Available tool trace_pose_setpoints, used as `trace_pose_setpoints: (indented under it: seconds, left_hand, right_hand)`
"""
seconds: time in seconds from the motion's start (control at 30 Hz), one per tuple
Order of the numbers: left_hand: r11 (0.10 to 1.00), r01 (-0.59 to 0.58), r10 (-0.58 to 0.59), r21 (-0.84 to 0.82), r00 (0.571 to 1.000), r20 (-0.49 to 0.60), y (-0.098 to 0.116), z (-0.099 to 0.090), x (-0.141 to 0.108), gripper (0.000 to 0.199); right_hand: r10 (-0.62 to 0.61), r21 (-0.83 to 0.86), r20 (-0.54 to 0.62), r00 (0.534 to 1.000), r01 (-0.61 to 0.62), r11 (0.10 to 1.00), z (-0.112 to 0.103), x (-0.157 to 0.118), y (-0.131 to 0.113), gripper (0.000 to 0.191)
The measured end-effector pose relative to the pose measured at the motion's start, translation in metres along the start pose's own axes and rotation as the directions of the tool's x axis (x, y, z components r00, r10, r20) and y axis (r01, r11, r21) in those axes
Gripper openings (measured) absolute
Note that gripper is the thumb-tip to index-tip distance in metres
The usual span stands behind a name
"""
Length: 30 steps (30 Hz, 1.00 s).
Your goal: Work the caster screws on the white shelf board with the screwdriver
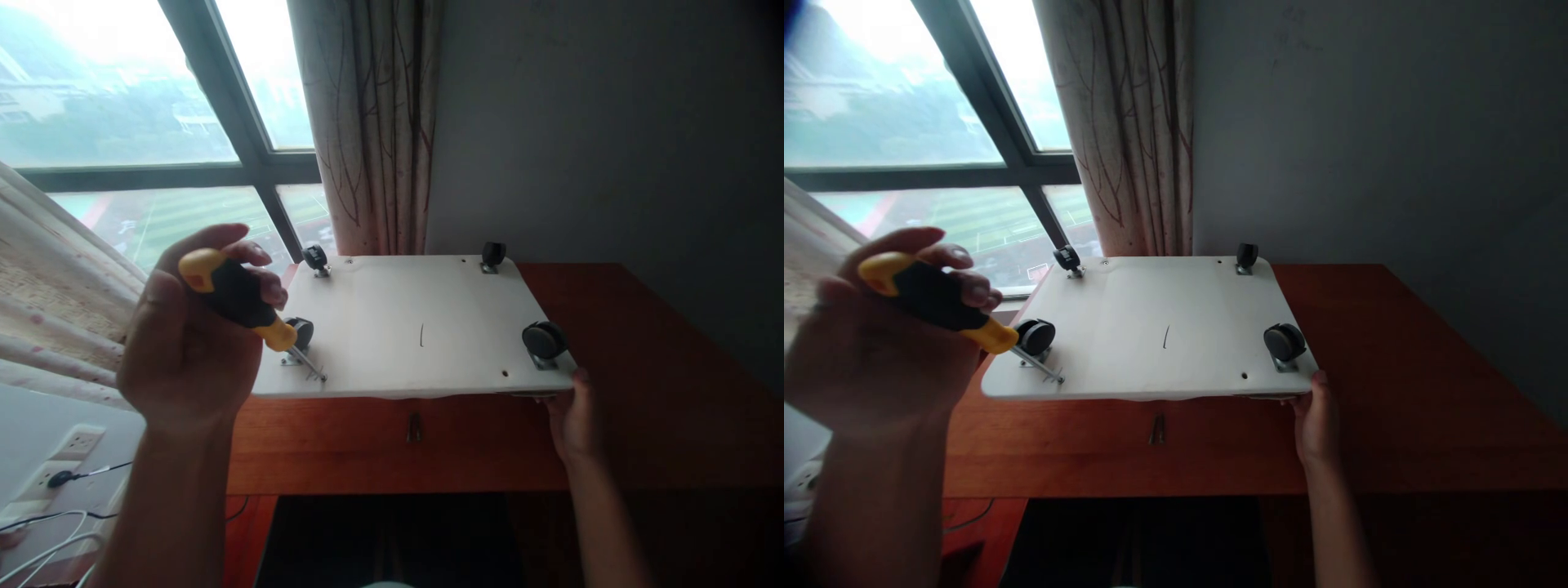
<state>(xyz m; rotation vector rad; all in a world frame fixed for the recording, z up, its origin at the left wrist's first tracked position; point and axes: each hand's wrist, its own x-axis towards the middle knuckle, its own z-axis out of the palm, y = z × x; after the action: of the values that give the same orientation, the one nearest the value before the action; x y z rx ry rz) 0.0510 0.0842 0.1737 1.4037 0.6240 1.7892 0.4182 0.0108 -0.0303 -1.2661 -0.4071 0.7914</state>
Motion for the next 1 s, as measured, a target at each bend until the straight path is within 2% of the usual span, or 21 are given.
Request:
trace_pose_setpoints:
  seconds: [0.13, 0.2, 0.33, 0.43, 0.47, 0.63, 0.7, 0.8, 0.93, 1.0]
  left_hand:
    - [0.996, -0.061, 0.062, 0.070, 0.998, -0.018, -0.0003, 0.0005, -0.0031, 0.022]
    - [0.996, -0.059, 0.059, 0.069, 0.998, 0.002, -0.0010, -0.0009, -0.0032, 0.018]
    - [0.999, -0.047, 0.045, 0.022, 0.996, 0.075, -0.0022, -0.0041, -0.0005, 0.028]
    - [0.997, 0.068, -0.066, -0.035, 0.995, 0.068, -0.0017, -0.0033, -0.0003, 0.050]
    - [0.994, 0.094, -0.090, -0.053, 0.994, 0.063, -0.0014, -0.0025, -0.0011, 0.052]
    - [1.000, -0.028, 0.027, 0.007, 0.998, 0.051, -0.0019, -0.0005, -0.0058, 0.019]
    - [0.999, -0.043, 0.042, 0.015, 0.996, 0.077, -0.0033, -0.0018, -0.0050, 0.016]
    - [1.000, -0.023, 0.025, -0.019, 0.994, 0.105, -0.0058, -0.0045, -0.0009, 0.023]
    - [0.991, 0.101, -0.095, -0.093, 0.994, 0.062, -0.0064, -0.0049, 0.0006, 0.055]
    - [0.994, 0.086, -0.084, -0.068, 0.996, 0.031, -0.0055, -0.0034, -0.0017, 0.048]
  right_hand:
    - [0.010, 0.033, -0.009, 1.000, -0.010, 0.999, -0.0016, 0.0013, 0.0019, 0.043]
    - [0.017, 0.047, -0.009, 1.000, -0.017, 0.999, -0.0022, 0.0019, 0.0026, 0.042]
    - [0.015, 0.043, -0.004, 1.000, -0.014, 0.999, -0.0019, 0.0018, 0.0025, 0.044]
    - [0.011, 0.034, 0.006, 1.000, -0.012, 0.999, -0.0007, 0.0009, 0.0013, 0.043]
    - [0.009, 0.032, 0.007, 1.000, -0.010, 0.999, -0.0003, 0.0005, 0.0008, 0.042]
    - [0.004, 0.044, 0.003, 1.000, -0.004, 0.999, 0.0013, -0.0008, -0.0011, 0.040]
    - [0.006, 0.046, 0.003, 1.000, -0.006, 0.999, 0.0017, -0.0006, -0.0011, 0.042]
    - [0.007, 0.053, -0.001, 1.000, -0.007, 0.999, 0.0021, 0.0002, -0.0004, 0.044]
    - [0.008, 0.064, 0.006, 1.000, -0.008, 0.998, 0.0012, 0.0009, 0.0006, 0.044]
    - [0.008, 0.063, 0.013, 1.000, -0.009, 0.998, 0.0000, 0.0013, 0.0011, 0.045]
